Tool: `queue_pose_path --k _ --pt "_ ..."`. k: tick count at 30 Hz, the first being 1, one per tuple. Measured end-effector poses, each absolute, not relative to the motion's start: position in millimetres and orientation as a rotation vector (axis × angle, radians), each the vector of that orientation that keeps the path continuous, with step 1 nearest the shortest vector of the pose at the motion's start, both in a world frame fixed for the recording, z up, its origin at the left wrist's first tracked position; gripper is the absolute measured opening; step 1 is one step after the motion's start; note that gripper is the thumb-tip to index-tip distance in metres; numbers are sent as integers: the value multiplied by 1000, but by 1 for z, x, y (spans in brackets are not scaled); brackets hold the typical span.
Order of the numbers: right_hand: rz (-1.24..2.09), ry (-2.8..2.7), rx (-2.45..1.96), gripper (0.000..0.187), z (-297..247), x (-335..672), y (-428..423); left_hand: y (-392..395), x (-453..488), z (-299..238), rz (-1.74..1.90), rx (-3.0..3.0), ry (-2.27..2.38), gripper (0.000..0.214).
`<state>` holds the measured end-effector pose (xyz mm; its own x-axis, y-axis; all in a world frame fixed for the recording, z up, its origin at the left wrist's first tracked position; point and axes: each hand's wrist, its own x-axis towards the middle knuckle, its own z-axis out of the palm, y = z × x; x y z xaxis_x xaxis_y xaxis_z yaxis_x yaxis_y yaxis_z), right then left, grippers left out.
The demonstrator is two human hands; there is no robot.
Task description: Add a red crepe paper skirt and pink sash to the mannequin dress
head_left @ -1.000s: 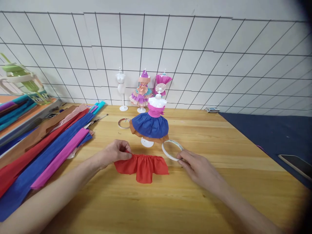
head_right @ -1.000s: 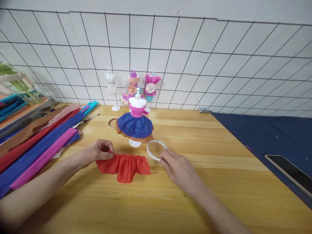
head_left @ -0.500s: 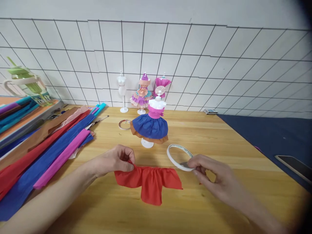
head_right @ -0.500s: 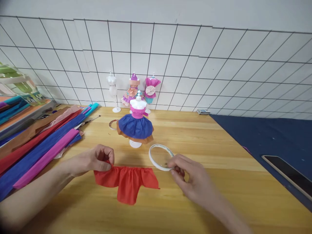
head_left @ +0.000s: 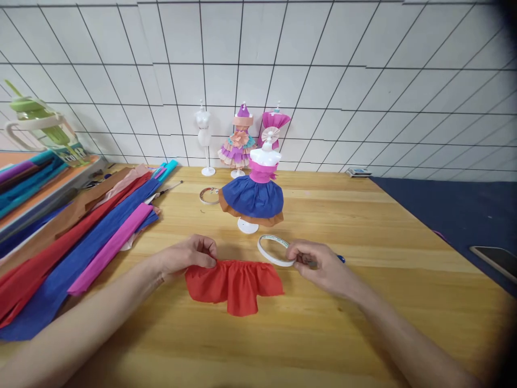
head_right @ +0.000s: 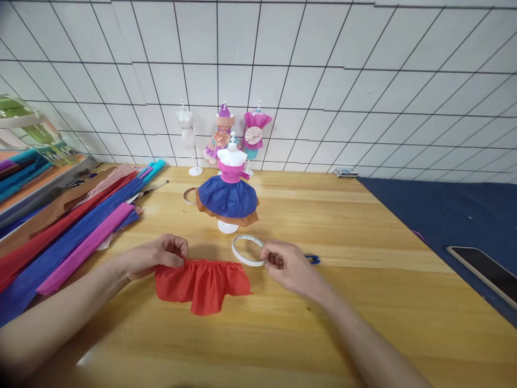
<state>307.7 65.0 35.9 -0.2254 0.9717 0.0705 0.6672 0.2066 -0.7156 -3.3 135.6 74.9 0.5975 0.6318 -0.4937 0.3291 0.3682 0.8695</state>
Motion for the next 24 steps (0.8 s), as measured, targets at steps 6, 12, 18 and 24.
queue_pose_path --k 6,12,18,24 --pt "789 -2094 -1411 16 51 307 62 138 -5 87 312 1365 960 18" --pt "437 -2196 -1344 20 103 316 25 129 15 134 457 1540 942 16" --pt "-343 -2087 -1453 9 158 321 51 163 41 179 641 1787 893 10" --pt "-395 -2184 -1686 12 177 319 113 212 55 192 568 1693 1017 9"
